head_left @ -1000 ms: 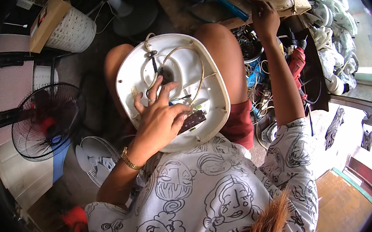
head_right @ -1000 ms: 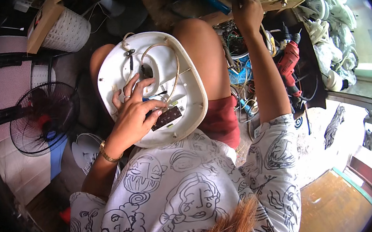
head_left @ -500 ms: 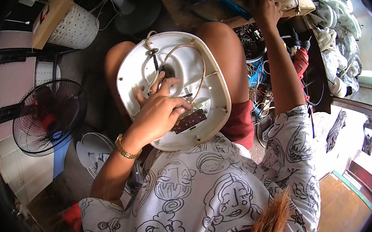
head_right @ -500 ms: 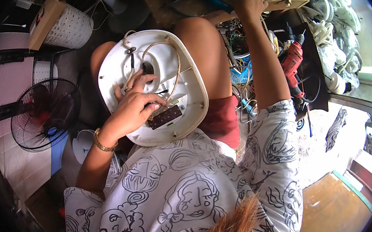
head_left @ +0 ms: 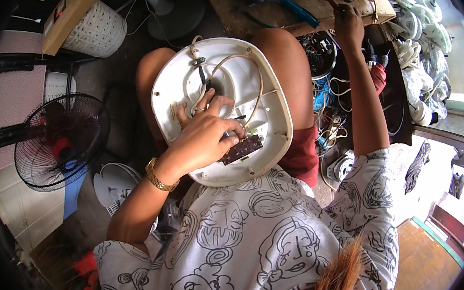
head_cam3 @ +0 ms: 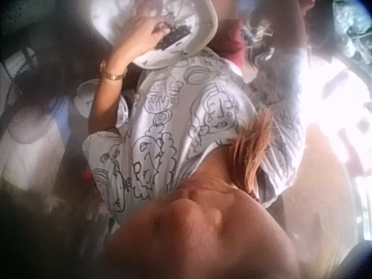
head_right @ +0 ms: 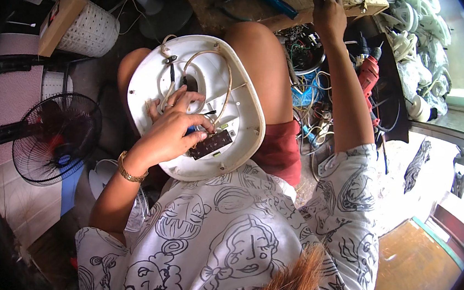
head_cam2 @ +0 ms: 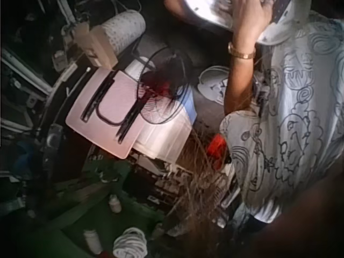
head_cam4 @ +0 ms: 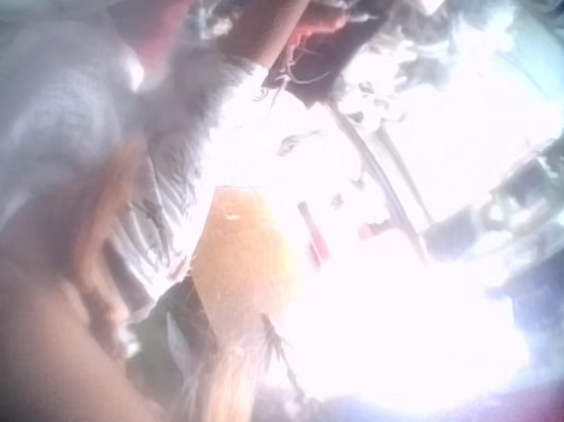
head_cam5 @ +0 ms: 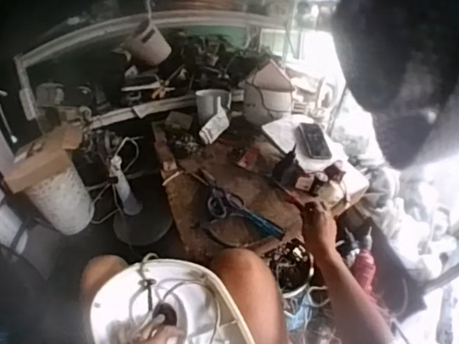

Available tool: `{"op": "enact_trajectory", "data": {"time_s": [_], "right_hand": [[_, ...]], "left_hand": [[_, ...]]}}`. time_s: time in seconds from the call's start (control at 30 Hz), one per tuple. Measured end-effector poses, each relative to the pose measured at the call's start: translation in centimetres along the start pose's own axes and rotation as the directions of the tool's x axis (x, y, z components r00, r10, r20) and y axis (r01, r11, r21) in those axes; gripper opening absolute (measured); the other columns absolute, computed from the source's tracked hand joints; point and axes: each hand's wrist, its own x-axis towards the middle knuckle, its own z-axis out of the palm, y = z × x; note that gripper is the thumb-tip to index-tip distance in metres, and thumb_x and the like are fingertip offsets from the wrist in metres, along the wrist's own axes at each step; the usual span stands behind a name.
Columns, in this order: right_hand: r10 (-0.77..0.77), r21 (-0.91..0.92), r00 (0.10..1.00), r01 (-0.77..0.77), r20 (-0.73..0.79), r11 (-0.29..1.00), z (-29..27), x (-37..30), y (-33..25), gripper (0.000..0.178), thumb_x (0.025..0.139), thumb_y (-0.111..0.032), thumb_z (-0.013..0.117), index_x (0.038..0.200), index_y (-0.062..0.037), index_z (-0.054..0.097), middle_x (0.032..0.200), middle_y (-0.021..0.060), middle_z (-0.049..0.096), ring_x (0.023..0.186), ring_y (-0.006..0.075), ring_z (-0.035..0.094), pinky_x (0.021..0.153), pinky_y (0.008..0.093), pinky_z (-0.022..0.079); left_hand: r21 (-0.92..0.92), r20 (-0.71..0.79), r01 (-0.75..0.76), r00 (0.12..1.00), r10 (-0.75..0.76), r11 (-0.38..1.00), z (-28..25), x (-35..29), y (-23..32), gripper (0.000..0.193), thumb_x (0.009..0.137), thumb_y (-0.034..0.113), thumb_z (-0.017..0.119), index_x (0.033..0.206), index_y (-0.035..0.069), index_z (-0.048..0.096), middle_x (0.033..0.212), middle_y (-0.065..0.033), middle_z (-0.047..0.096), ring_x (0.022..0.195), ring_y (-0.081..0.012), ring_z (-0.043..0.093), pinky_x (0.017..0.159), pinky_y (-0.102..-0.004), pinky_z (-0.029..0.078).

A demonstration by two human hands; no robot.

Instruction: The person works on the internal wiring and circuit board of a plastic fan base using a soldering iron, pliers, and electrical tape while holding the unit on their lap.

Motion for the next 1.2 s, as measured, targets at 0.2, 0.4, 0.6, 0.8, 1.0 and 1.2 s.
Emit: {"op": "enact_trajectory", "data": {"time_s": [0.2,0.4,0.6,0.8,1.0,1.2], "right_hand": [[-0.062,0.117,0.992,0.075,-0.112,0.99,-5.8,-2.7,-0.8,0.025,0.096,-0.023,0.065,0.113,-0.0055,0.073,0.108,0.017,0.071,0.101,0.0384,0.069,0.088,0.0444,0.053],[-0.038,0.343,0.998,0.051,-0.047,0.938,-11.7,-5.7,-2.2,0.024,0.097,-0.015,0.068,0.116,-0.0007,0.071,0.095,0.0127,0.072,0.084,0.025,0.072,0.078,0.0333,0.054],[-0.082,0.409,0.967,-0.024,0.24,0.912,-20.8,-10.2,-5.2,0.024,0.09,-0.003,0.074,0.114,-0.002,0.073,0.091,0.0101,0.072,0.082,0.0221,0.069,0.079,0.0329,0.054],[-0.567,0.329,0.755,0.471,0.328,0.818,-25.2,-13.4,-11.7,0.028,0.066,-0.011,0.086,0.094,-0.0153,0.081,0.089,0.0,0.069,0.079,0.023,0.062,0.071,0.0369,0.051],[-0.662,0.305,0.676,0.588,0.323,0.749,-24.2,-13.8,-14.3,0.034,0.061,-0.014,0.083,0.095,-0.0204,0.08,0.08,-0.0033,0.062,0.072,0.0214,0.054,0.066,0.0361,0.046],[-0.687,0.331,0.634,0.603,0.354,0.726,-23.2,-13.8,-15.4,0.033,0.068,-0.015,0.082,0.1,-0.0236,0.08,0.078,-0.005,0.059,0.071,0.0205,0.052,0.068,0.0355,0.045]], "left_hand": [[0.085,-0.059,-0.022,0.998,0.027,0.996,0.1,0.6,1.0,0.005,0.086,0.021,0.079,0.09,0.017,0.08,0.147,-0.0069,0.049,0.153,-0.0366,0.025,0.107,-0.0838,0.012],[-0.014,-0.252,-0.143,0.958,0.135,0.99,2.0,1.7,-2.2,0.015,0.088,0.022,0.077,0.091,0.008,0.075,0.13,-0.0091,0.058,0.135,-0.0337,0.05,0.106,-0.0658,0.032],[0.028,-0.269,-0.152,0.951,0.154,0.988,0.1,0.1,-1.7,0.012,0.089,0.018,0.074,0.096,0.008,0.072,0.127,-0.0061,0.061,0.121,-0.028,0.06,0.097,-0.0498,0.037],[0.007,-0.235,-0.285,0.931,0.279,0.958,0.4,-1.9,-2.4,0.02,0.083,0.022,0.078,0.101,0.015,0.075,0.138,-0.0069,0.06,0.133,-0.0313,0.053,0.106,-0.0568,0.031],[0.096,-0.259,-0.278,0.92,0.294,0.956,0.6,-2.5,-2.2,0.031,0.076,0.033,0.085,0.099,0.015,0.074,0.138,-0.0072,0.058,0.133,-0.0331,0.052,0.106,-0.0603,0.032],[0.112,-0.283,-0.236,0.924,0.258,0.965,1.2,-2.5,-2.1,0.042,0.072,0.041,0.088,0.1,0.014,0.072,0.13,-0.0067,0.059,0.126,-0.0296,0.055,0.103,-0.0557,0.04]]}}
